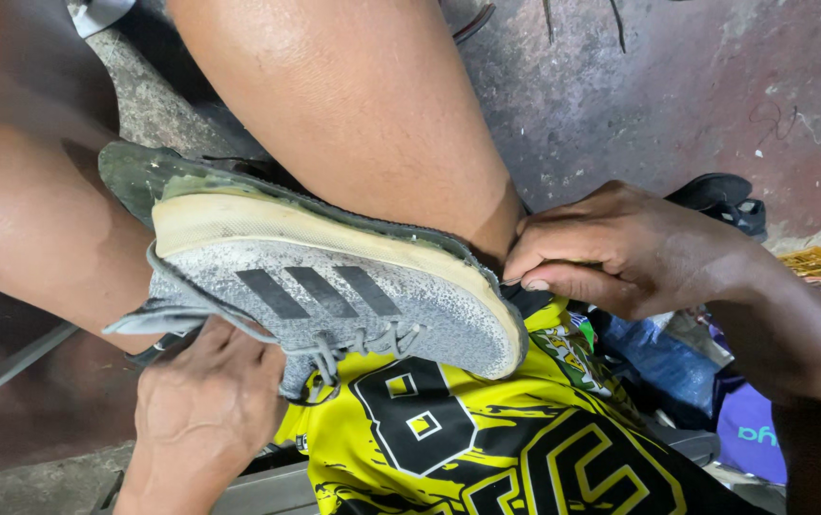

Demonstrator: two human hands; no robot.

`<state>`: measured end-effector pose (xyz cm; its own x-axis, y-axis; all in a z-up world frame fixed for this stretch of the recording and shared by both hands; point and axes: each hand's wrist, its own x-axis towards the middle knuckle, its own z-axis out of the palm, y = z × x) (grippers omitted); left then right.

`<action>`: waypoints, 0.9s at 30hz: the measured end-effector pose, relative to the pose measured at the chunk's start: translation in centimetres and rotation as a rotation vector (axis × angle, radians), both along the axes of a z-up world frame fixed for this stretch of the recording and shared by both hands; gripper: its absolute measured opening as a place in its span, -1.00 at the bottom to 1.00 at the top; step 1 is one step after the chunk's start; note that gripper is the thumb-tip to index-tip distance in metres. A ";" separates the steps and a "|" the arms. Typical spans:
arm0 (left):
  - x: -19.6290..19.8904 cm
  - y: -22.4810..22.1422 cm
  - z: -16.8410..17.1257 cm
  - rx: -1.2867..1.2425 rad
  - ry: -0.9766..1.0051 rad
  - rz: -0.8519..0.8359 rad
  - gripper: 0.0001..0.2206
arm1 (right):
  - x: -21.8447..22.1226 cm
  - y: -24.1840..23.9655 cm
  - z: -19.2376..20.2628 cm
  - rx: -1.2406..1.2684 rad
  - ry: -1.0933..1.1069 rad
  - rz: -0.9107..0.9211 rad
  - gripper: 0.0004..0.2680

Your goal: The person stitches the sole of a gray sneaker by hand using a needle and thread while holding the shoe against their thigh.

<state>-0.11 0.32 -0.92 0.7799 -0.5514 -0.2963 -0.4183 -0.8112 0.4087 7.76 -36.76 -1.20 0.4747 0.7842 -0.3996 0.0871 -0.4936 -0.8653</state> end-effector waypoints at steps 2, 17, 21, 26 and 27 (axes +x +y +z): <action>-0.1 0.5 -0.9 0.040 0.150 -0.042 -0.80 | 0.0 0.0 -0.2 0.018 0.007 -0.010 -0.89; 0.9 0.7 -5.0 -0.121 0.707 -0.132 -0.66 | -1.5 0.7 0.5 -0.051 -0.098 0.031 -0.90; 0.7 0.0 -4.8 -0.136 0.788 -0.033 -0.66 | -2.4 0.9 1.0 0.047 -0.148 -0.064 -0.86; 0.2 0.0 -5.2 -0.245 0.714 -0.118 -0.64 | -3.5 1.9 1.9 -0.027 -0.137 -0.107 -0.86; 0.1 0.1 -5.3 -0.257 0.683 -0.146 -0.64 | -3.6 2.1 2.0 -0.051 -0.120 -0.122 -0.86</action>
<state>0.02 0.42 -6.22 0.3820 -0.7527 -0.5362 -0.0996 -0.6104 0.7858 4.16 -34.65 0.78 0.6120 0.6979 -0.3720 0.1249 -0.5497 -0.8260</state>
